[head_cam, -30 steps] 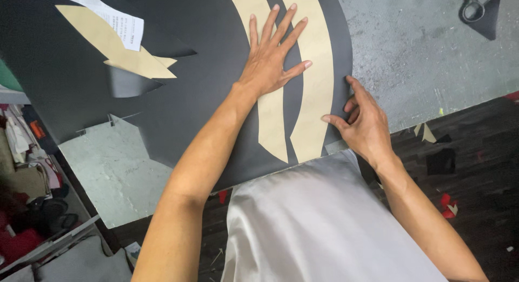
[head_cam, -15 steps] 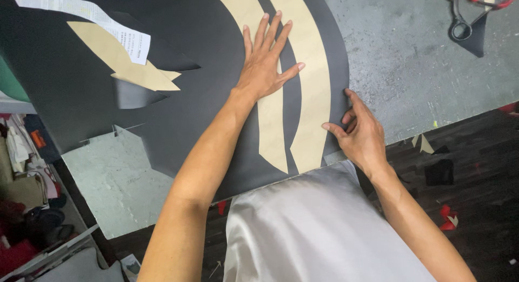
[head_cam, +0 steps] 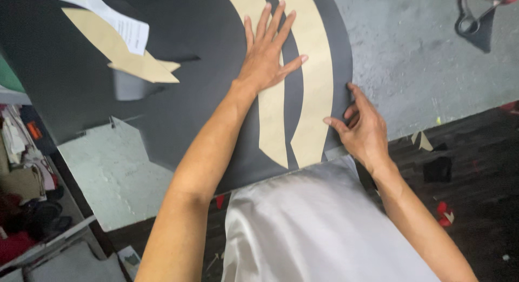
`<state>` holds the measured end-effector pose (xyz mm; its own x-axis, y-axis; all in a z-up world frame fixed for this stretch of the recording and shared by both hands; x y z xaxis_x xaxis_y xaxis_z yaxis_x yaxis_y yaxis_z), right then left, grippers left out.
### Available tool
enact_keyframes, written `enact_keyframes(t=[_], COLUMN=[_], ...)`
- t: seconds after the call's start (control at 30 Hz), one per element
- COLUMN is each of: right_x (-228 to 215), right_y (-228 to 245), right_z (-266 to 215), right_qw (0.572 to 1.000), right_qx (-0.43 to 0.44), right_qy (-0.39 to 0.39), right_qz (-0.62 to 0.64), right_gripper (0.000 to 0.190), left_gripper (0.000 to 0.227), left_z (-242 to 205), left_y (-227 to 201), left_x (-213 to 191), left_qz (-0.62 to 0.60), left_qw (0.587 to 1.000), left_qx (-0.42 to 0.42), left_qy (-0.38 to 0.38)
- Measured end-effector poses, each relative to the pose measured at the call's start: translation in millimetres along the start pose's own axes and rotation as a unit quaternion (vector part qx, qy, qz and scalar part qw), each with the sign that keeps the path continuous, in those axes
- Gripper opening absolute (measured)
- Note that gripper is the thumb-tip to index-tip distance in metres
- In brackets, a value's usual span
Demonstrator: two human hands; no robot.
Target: The person places a beige paper pattern on a large sheet of dark gray fabric and secures it with a padlock and a metal weight. They then use shears to cut the fabric along the pattern's edges. After cutting, they remove the pattern and weights, and use a white marker to mark the cut fabric piece.
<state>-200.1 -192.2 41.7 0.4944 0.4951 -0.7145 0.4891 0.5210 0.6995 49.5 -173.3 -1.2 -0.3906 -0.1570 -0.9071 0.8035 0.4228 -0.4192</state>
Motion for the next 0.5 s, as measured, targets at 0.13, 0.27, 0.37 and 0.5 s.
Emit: enact_keyframes(t=[0.13, 0.27, 0.37, 0.5], right_x=[2.7, 1.9, 3.2, 2.5], right_y=[-1.2, 1.0, -0.1, 2.2], right_z=[-4.1, -2.6, -2.3, -2.6], right_qw=[1.0, 1.0, 1.0, 1.0], right_qx=[-0.002, -0.014, -0.006, -0.021], right_qy=[0.005, 0.007, 0.016, 0.015], right_qz=[0.002, -0.005, -0.004, -0.008], right_gripper=[0.088, 0.089, 0.089, 0.091], left_gripper=[0.096, 0.097, 0.097, 0.097], left_z=[-5.2, -2.3, -2.7, -2.8], left_y=[3.0, 2.6, 3.5, 3.8], left_x=[3.5, 4.9, 5.1, 6.7], left_qz=[0.001, -0.004, -0.005, -0.001], left_qw=[1.0, 1.0, 1.0, 1.0], left_qx=[-0.008, -0.02, -0.019, -0.021], left_qy=[0.011, 0.016, 0.016, 0.017])
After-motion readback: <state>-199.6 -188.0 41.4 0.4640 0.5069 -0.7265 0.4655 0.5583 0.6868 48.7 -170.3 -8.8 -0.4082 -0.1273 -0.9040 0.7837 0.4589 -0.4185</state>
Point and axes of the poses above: each hand's wrist, its own z-axis towards the middle knuckle, its own x-axis out of the palm, y = z × x, the point moved 8 cm from there along z, towards the middle knuckle, and after that the axes turned 13 degrees about -x, right-handed, at the moved point
